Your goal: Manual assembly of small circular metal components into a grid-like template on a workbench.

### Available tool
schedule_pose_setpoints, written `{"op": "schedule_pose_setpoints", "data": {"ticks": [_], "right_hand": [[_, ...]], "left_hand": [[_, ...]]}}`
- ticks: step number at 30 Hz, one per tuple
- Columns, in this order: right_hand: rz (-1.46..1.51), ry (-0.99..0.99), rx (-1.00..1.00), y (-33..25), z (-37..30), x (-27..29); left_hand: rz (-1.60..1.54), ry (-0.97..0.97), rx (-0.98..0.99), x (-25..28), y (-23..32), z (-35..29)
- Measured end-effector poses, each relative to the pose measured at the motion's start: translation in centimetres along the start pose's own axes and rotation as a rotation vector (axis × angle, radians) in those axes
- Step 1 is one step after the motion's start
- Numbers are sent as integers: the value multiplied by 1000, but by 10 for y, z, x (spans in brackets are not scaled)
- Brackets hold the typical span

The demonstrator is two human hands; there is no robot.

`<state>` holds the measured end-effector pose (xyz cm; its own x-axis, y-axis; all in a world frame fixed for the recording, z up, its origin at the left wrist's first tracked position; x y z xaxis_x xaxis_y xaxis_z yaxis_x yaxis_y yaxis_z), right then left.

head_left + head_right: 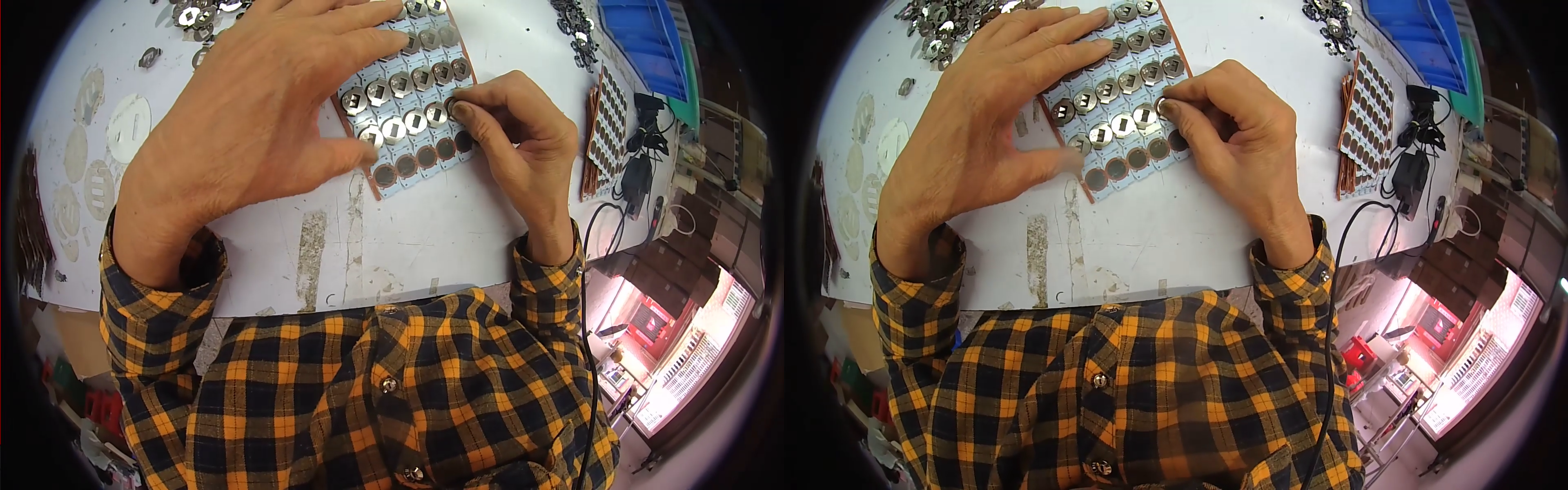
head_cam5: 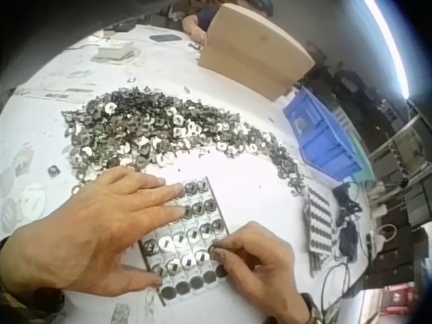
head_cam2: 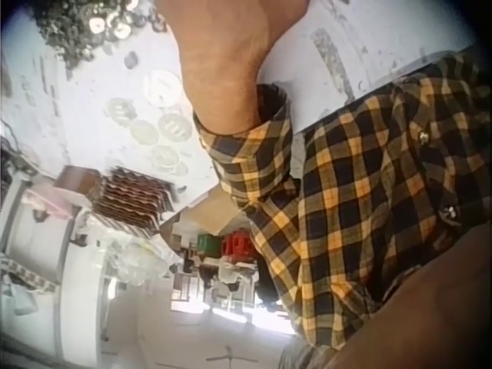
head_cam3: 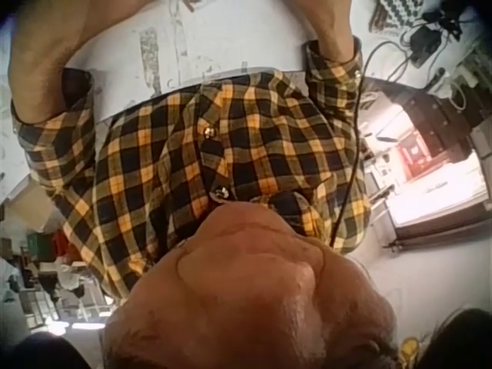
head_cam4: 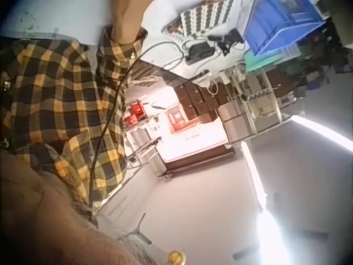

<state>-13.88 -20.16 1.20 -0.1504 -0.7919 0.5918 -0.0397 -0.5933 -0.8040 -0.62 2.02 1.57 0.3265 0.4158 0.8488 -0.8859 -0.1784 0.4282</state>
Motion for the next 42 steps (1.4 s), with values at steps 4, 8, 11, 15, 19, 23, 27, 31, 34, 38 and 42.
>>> {"op": "schedule_pose_setpoints", "data": {"ticks": [4,8,11,15,19,23,27,31,34,38,42], "right_hand": [[38,-6,37,1,2,1],[47,-140,82,-8,6,8],[127,-173,-69,-6,9,12],[-429,325,83,15,45,66],[-863,575,98,78,80,130],[-586,309,-68,73,84,132],[-352,397,-11,32,60,113],[-267,402,-54,24,38,96],[-151,483,36,36,37,83],[-125,507,98,42,39,69],[-44,484,143,39,41,62]], "left_hand": [[47,-11,21,5,7,8],[13,-33,54,6,5,8],[-2,-35,58,9,6,5],[1,-55,67,12,13,6],[-7,-92,71,14,15,7],[-40,-90,75,14,13,10],[-13,-85,79,14,11,6],[-9,-82,74,16,11,7],[-9,-92,82,16,10,7],[-21,-82,62,16,11,8],[-23,-91,61,14,10,5]]}}
Point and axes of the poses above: each hand's wrist, its own z-axis towards the middle knuckle, its own x-axis out of the back of the hand, y = z × x, the point moved 2 cm from there along z, towards the middle knuckle, and after that the axes turned 1 degree about z, right-handed, at the moved point
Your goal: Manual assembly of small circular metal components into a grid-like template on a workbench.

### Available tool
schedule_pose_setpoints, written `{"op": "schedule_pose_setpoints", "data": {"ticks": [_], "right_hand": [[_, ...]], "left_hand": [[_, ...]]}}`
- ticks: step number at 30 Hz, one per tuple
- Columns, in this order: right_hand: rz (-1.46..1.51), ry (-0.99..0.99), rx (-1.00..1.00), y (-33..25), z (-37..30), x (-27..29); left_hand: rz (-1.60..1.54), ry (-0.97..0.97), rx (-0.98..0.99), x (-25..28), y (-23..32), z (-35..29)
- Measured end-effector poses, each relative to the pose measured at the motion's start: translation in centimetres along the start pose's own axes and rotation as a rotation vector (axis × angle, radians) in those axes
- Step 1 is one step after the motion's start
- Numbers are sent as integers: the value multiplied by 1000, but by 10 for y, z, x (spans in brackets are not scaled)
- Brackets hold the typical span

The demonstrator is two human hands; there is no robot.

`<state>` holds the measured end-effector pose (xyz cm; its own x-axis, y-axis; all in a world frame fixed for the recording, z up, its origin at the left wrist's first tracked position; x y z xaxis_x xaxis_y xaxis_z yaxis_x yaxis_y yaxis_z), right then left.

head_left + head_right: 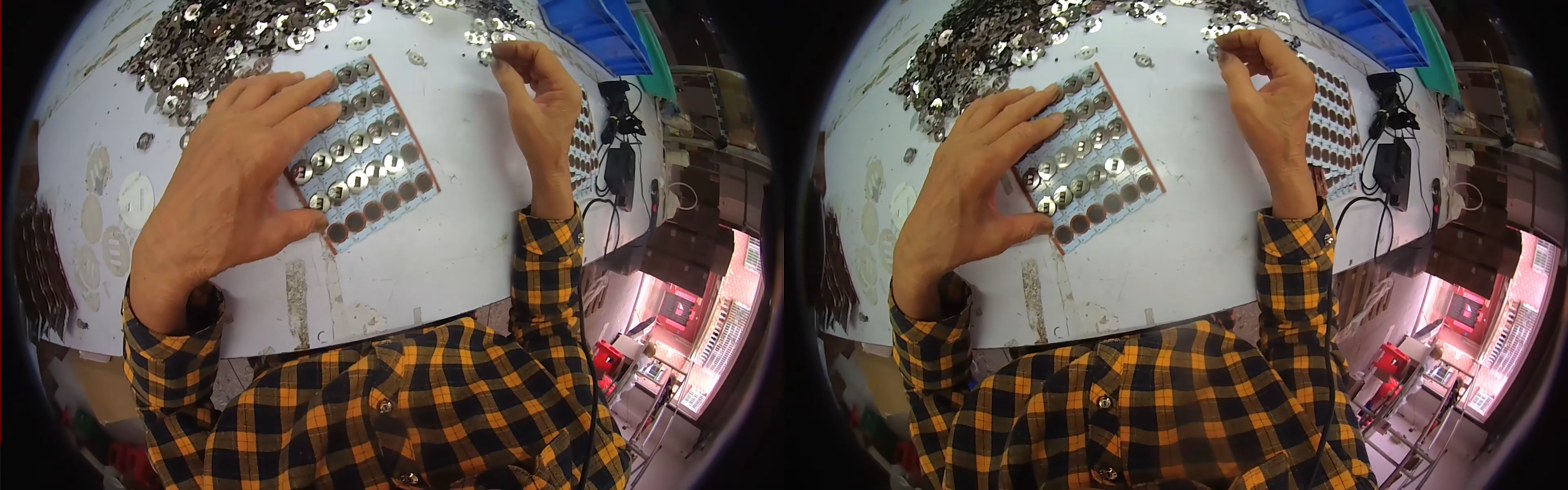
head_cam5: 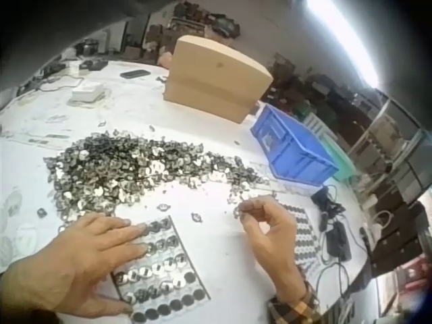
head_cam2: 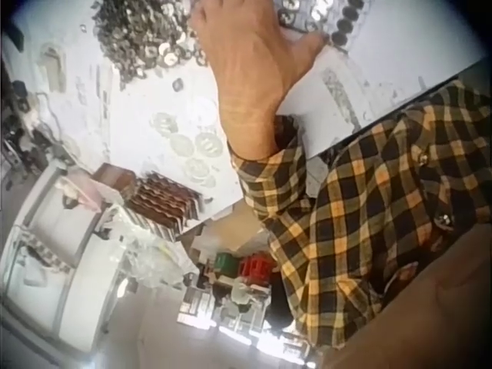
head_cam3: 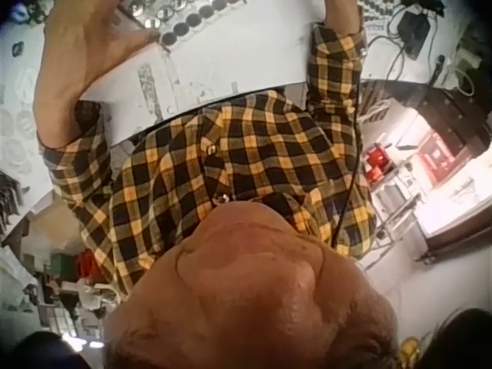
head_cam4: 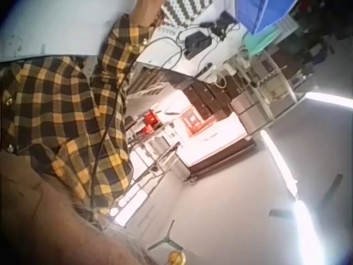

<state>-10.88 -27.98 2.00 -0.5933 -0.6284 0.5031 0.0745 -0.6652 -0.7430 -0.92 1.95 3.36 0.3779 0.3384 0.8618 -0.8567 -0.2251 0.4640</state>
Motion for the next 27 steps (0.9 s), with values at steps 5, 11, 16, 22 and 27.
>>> {"op": "schedule_pose_setpoints", "data": {"ticks": [5,11,16,22,27], "right_hand": [[-131,-190,179,-14,-3,-26],[-362,-261,380,-7,-1,-44],[-333,-279,369,-1,3,-38],[161,-343,21,-30,-16,-27],[466,-594,-441,-42,-34,-16]], "left_hand": [[18,23,-41,-5,-4,0],[74,20,-21,-8,-3,-3],[125,30,-33,-11,-4,-2],[106,53,-42,-12,-5,-2],[104,30,-40,-6,1,0]]}}
Point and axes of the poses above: each hand's wrist, its own z-axis towards the middle knuckle, its own x-axis out of the back of the hand, y = z × x, the point moved 2 cm from there along z, towards the middle knuckle, and after that the axes turned 1 degree about z, right-handed, at the moved point
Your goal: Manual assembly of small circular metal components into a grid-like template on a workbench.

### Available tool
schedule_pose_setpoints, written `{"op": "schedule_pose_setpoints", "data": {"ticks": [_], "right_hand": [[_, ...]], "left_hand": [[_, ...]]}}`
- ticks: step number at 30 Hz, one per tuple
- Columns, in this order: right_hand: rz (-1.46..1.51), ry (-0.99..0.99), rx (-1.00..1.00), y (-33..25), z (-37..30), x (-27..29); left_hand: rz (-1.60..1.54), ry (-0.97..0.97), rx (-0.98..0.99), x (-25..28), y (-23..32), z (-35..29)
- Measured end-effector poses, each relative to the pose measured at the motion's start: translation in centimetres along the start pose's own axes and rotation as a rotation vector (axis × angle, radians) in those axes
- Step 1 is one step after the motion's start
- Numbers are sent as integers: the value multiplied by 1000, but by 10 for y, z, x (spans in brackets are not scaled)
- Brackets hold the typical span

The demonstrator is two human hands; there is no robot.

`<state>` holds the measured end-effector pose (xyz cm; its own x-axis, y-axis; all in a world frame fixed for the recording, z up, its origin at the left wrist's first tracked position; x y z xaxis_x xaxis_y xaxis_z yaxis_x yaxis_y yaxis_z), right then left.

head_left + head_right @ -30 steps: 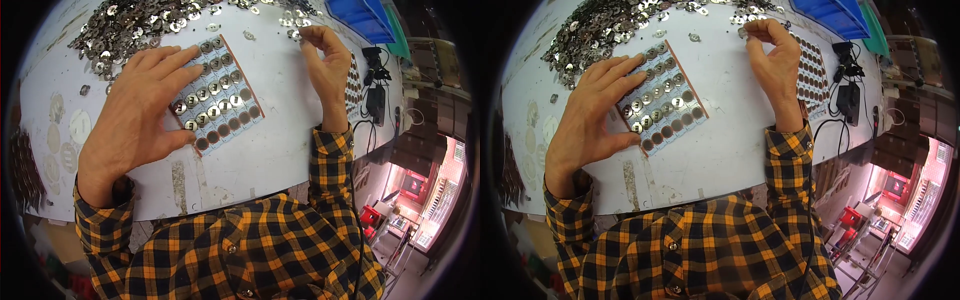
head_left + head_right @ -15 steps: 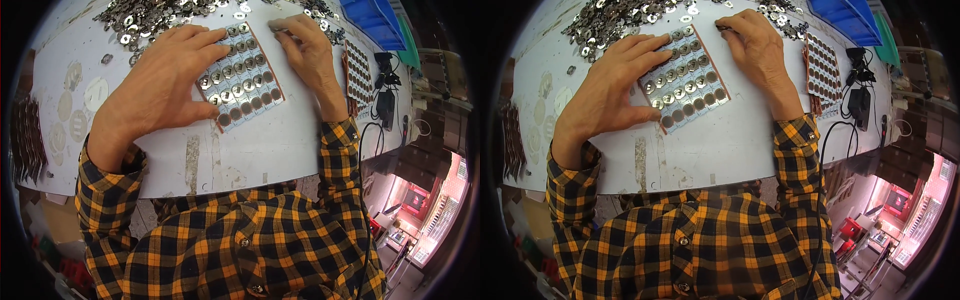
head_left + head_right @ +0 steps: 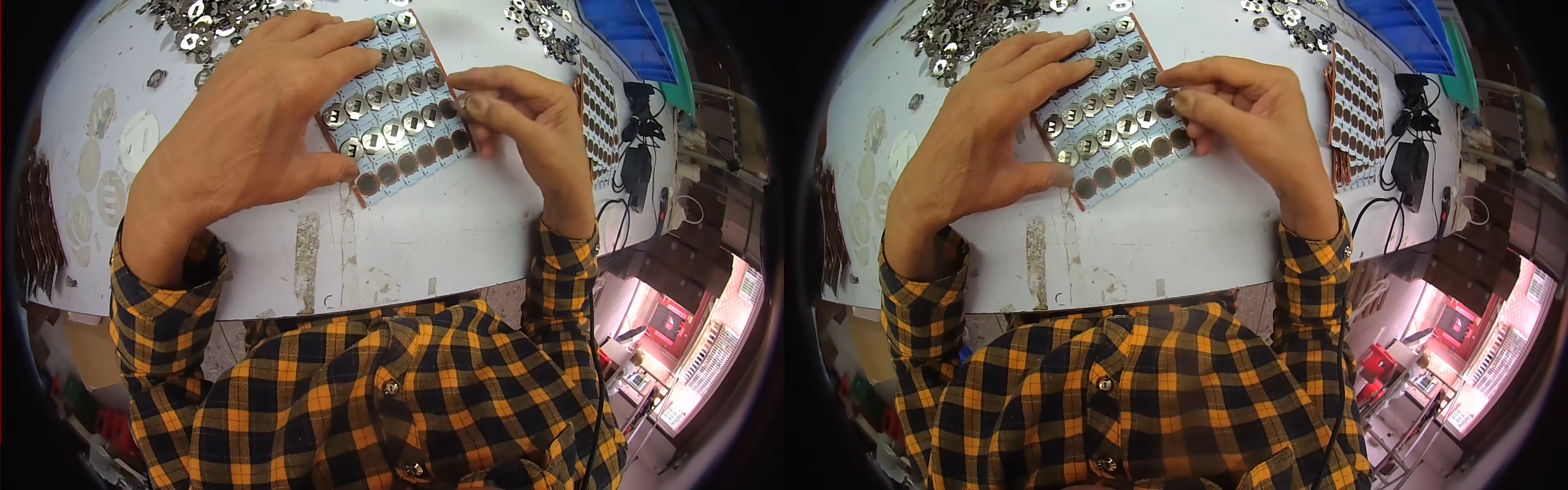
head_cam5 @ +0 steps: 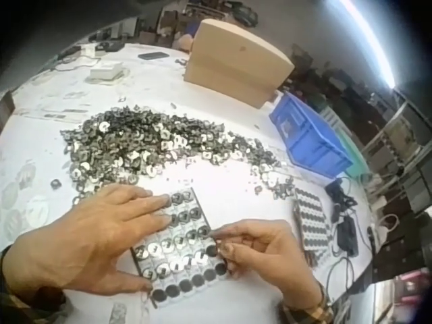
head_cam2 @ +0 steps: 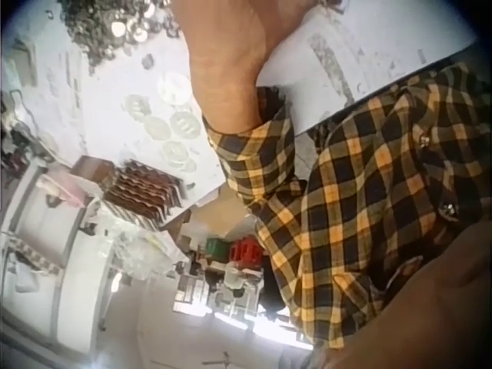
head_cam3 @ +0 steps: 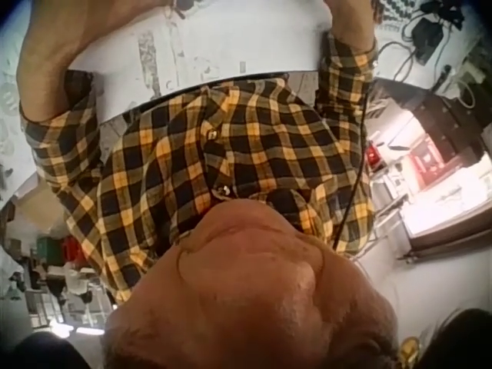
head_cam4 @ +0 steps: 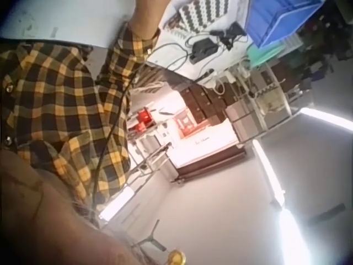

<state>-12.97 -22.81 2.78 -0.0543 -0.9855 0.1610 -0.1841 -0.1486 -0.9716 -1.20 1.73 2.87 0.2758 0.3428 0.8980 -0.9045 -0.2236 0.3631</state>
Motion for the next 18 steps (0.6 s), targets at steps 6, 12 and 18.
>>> {"op": "schedule_pose_setpoints", "data": {"ticks": [6,12,18], "right_hand": [[38,-13,-75,4,1,-6],[51,-10,-65,4,-1,-2],[-500,36,177,-1,-6,-8]], "left_hand": [[-18,-18,6,0,-2,-1],[-42,-16,-2,-1,-3,3],[-59,-32,13,2,-1,1]]}}
Point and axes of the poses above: each hand's wrist, its own z-axis towards the middle knuckle, its own x-axis out of the back of the hand, y = z × x, the point moved 2 cm from there along z, towards the middle knuckle, and after that the axes turned 1 degree about z, right-handed, at the moved point
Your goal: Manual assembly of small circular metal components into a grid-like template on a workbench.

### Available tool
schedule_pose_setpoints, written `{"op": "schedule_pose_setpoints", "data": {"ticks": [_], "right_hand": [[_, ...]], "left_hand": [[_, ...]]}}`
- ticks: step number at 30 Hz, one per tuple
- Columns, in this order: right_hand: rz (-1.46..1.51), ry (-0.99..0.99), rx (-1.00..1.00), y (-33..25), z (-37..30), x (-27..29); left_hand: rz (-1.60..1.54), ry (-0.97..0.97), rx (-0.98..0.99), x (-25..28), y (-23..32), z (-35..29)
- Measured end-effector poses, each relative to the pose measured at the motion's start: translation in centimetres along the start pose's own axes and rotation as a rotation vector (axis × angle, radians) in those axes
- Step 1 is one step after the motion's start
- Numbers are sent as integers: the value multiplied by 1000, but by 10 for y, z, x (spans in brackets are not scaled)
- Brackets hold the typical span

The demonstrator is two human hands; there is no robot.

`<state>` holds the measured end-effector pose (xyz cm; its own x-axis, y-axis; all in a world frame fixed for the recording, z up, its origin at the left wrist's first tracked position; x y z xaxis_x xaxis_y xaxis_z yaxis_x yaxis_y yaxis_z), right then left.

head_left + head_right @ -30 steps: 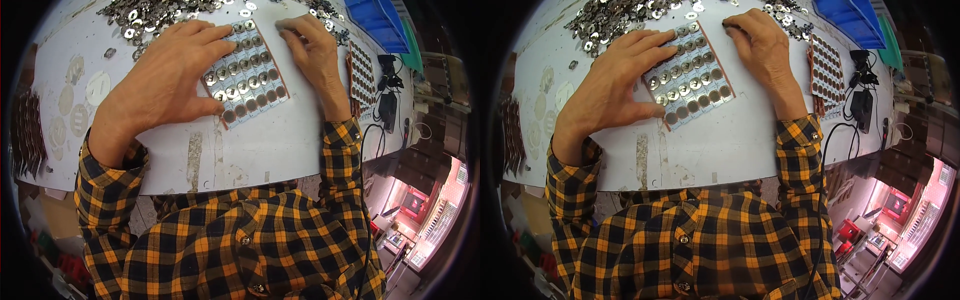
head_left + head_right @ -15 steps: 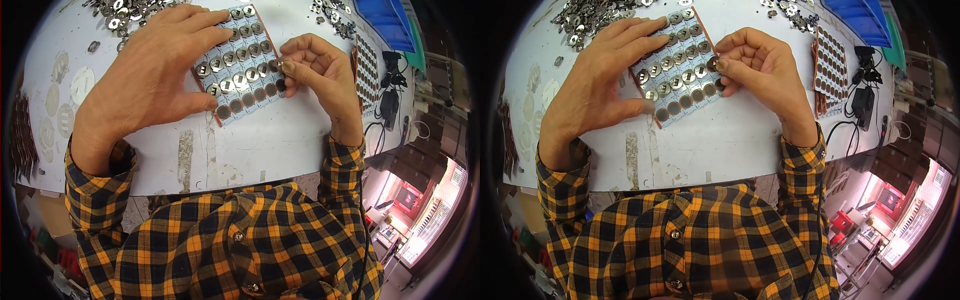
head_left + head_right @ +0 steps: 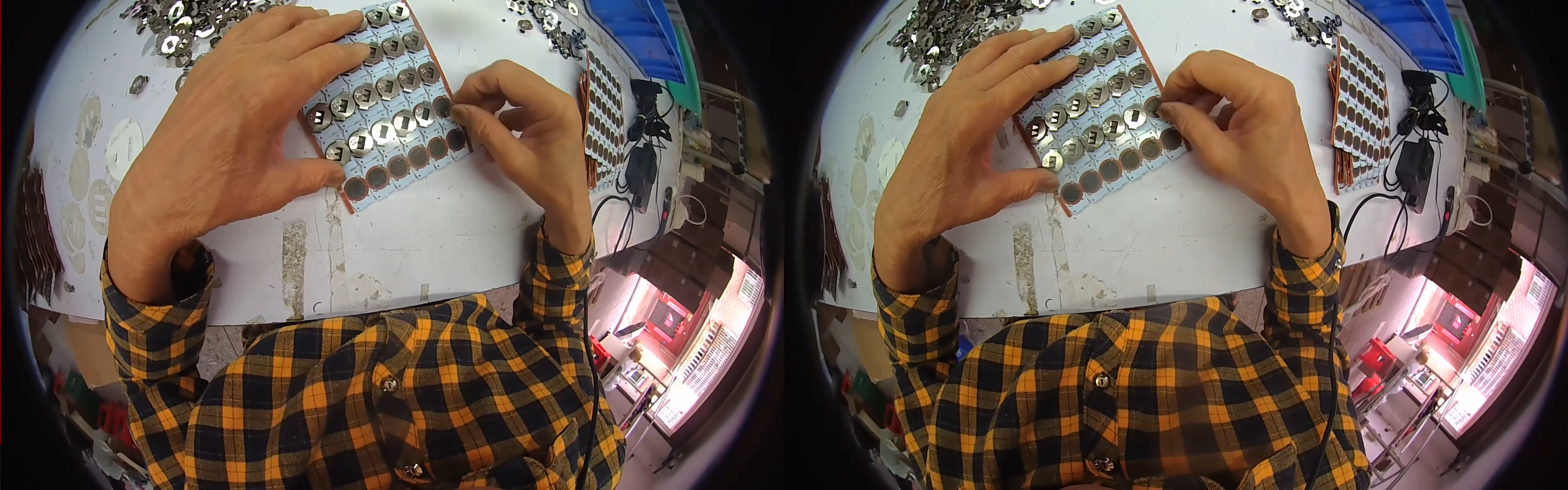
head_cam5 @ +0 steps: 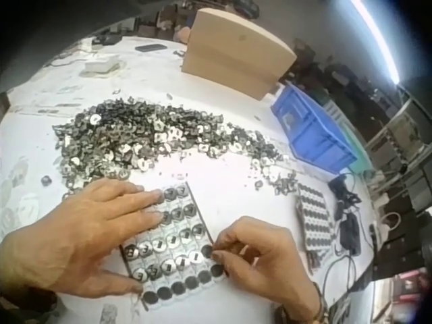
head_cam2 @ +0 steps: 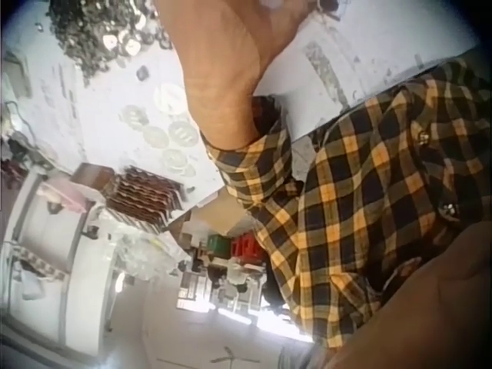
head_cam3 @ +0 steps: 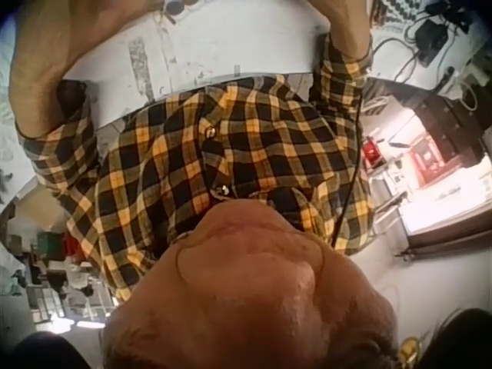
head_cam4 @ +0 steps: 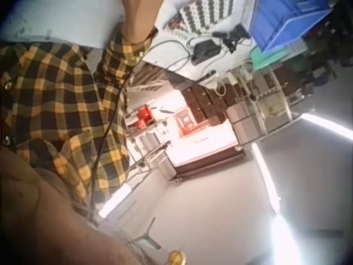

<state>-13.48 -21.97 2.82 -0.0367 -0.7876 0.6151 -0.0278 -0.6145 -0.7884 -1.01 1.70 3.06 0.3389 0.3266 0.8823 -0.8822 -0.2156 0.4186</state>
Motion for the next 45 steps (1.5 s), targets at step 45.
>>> {"op": "schedule_pose_setpoints", "data": {"ticks": [45], "right_hand": [[28,58,-29,3,-4,-9]], "left_hand": [[1,47,58,-3,2,0]]}}
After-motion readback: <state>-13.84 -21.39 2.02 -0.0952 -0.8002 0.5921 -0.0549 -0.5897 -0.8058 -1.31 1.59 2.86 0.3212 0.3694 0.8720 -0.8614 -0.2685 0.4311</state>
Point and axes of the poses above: each hand's wrist, its own z-axis towards the middle knuckle, its own x-axis out of the back of the hand, y = z × x, the point moved 2 cm from there along z, towards the middle knuckle, and after that the axes turned 1 degree about z, right-handed, at the moved point
